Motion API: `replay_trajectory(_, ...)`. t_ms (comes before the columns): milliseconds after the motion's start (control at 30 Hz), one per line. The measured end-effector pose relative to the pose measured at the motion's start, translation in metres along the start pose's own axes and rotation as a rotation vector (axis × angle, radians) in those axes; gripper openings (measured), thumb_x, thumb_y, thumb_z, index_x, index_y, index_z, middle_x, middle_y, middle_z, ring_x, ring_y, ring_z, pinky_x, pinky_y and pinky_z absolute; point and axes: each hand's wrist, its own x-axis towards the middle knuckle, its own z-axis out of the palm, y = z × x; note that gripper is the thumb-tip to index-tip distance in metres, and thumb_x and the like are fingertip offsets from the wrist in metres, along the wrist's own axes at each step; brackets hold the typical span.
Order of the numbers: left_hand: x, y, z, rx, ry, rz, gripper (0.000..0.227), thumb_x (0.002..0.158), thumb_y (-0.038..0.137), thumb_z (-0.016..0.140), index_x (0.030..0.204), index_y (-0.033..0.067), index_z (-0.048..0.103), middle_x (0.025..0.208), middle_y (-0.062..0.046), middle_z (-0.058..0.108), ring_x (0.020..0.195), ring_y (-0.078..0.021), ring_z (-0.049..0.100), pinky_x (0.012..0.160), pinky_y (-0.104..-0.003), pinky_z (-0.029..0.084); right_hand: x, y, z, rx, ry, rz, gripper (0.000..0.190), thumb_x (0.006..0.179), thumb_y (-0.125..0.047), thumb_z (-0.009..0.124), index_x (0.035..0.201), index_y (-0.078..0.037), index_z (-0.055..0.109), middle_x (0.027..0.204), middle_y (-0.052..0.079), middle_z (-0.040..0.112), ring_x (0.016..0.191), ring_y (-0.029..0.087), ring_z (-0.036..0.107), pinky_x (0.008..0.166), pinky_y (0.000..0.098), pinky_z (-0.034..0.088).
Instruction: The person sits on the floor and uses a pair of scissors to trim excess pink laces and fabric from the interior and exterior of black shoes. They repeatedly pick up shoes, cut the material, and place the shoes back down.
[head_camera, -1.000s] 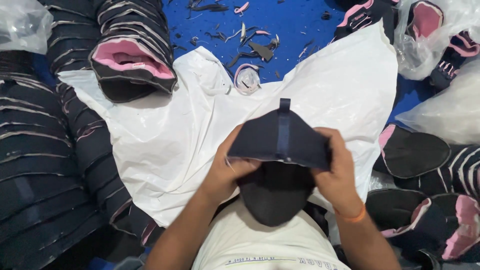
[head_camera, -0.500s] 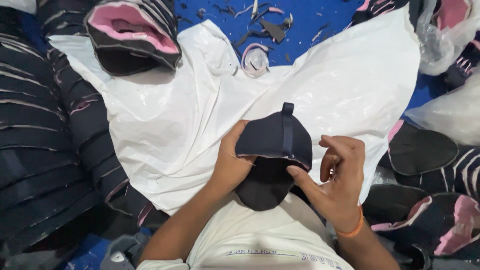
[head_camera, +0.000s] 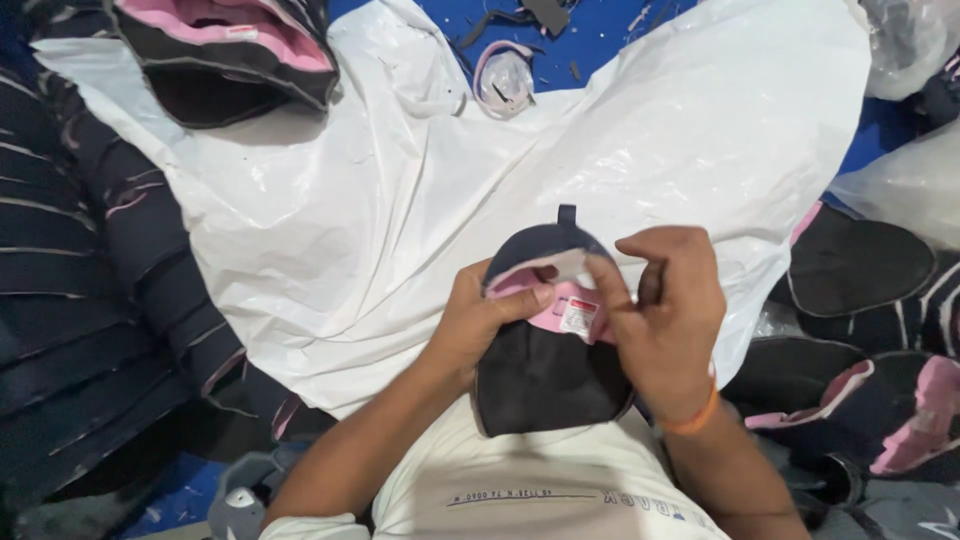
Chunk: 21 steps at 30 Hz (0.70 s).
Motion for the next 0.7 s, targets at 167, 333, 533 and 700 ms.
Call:
replay_trajectory(167,-0.001,-0.004,-0.002,0.122,0.159,0.151,0.029,0.078,-0.004,0.074,0.108,-0.0021,0.073,0.096,-0.005,0.077,0.087,-0.0126,0.072,0.081,-0.028,0.059,-0.037,-0.012,-0.04,-0.029,-0.251,-0.081,0.053,0.081,-0.005,0.077,0.128,0.001,0.053,0.114,0.014,0.055,0.076,0.017,0.056,0.066,0.0293,0.047)
replay_trajectory(333,-0.005,-0.004,-0.005,0.235,0.183,0.302,0.021,0.087,-0.005,0.076,0.108,-0.0034,0.073,0.096,-0.005,0.074,0.087,-0.0102,0.069,0.079,-0.026,0.057,-0.068,-0.003,-0.043,0.319,-0.535,-0.102,0.039,0.094,-0.002,0.061,0.131,0.002,0.048,0.114,0.018,0.059,0.079,0.025,0.062,0.07,0.0323,0.06)
replay_trajectory(533,-0.006,0.005,-0.007,0.17,0.079,0.249,0.03,0.083,-0.006,0.076,0.112,-0.0025,0.071,0.101,-0.005,0.076,0.093,-0.0106,0.072,0.085,-0.026,0.059,-0.051,0.0,-0.015,-0.186,-0.353,-0.144,0.043,0.091,-0.013,0.074,0.126,0.002,0.053,0.095,0.021,0.061,0.071,0.037,0.061,0.059,0.0424,0.047)
replay_trajectory(700,-0.004,0.004,-0.012,0.071,0.006,0.143,0.037,0.079,-0.009,0.074,0.115,-0.0028,0.07,0.101,-0.008,0.076,0.091,-0.0136,0.073,0.086,-0.028,0.06,-0.038,-0.008,-0.017,-0.184,-0.347,-0.054,0.038,0.09,-0.016,0.076,0.121,0.0,0.06,0.093,0.016,0.064,0.063,0.027,0.061,0.056,0.0373,0.049)
